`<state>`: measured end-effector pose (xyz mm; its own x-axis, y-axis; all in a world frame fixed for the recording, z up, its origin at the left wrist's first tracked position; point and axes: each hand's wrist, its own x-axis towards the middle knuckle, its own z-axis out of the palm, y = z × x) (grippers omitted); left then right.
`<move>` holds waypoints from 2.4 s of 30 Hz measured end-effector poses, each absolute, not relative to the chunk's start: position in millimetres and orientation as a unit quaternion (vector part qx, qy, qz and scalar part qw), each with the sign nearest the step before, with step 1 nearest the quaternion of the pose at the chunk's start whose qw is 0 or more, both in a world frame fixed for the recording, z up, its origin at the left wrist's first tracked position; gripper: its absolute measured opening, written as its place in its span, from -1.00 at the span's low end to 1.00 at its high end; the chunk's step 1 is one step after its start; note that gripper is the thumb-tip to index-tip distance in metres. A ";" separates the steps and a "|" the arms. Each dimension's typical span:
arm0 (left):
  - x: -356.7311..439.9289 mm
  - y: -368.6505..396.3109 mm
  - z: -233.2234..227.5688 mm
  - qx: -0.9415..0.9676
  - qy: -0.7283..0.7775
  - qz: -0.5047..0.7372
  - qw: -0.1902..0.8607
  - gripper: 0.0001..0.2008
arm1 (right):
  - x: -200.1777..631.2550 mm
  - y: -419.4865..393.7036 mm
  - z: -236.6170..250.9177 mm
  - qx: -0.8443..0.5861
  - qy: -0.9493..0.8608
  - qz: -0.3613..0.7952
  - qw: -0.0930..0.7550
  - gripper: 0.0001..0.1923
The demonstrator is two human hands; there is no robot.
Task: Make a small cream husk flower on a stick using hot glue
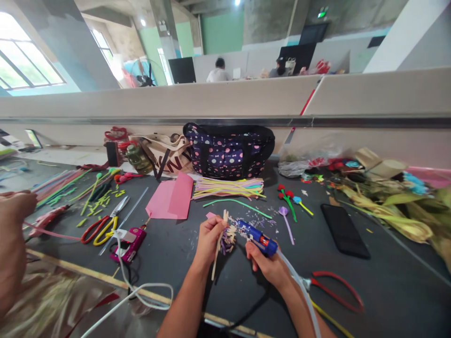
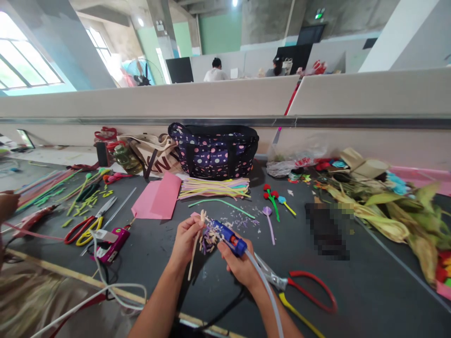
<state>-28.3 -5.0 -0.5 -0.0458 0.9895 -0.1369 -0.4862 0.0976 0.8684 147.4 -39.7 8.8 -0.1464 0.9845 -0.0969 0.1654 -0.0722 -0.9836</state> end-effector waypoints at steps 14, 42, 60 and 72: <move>-29.8 -3.8 -6.0 0.316 0.407 0.592 0.620 -0.76 | 147.4 -39.4 5.1 -0.520 -0.559 0.506 0.402 -0.52; -29.3 -4.3 -1.0 0.326 0.418 0.591 0.608 -0.72 | 147.4 -39.7 9.6 -0.524 -0.564 0.507 0.387 -0.52; -29.8 -4.2 -2.2 0.321 0.415 0.592 0.612 -0.72 | 148.3 -39.9 7.7 -0.533 -0.583 0.483 0.378 -0.54; -29.2 -4.6 -0.9 0.317 0.415 0.594 0.612 -0.72 | 150.2 -40.6 -2.3 -0.525 -0.585 0.487 0.380 -0.58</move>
<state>-29.2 -4.6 -0.9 -0.0507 0.9901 -0.1311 -0.4642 0.0929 0.8808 150.2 -40.6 -2.3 -0.1593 0.9849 -0.0681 0.2444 -0.0275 -0.9693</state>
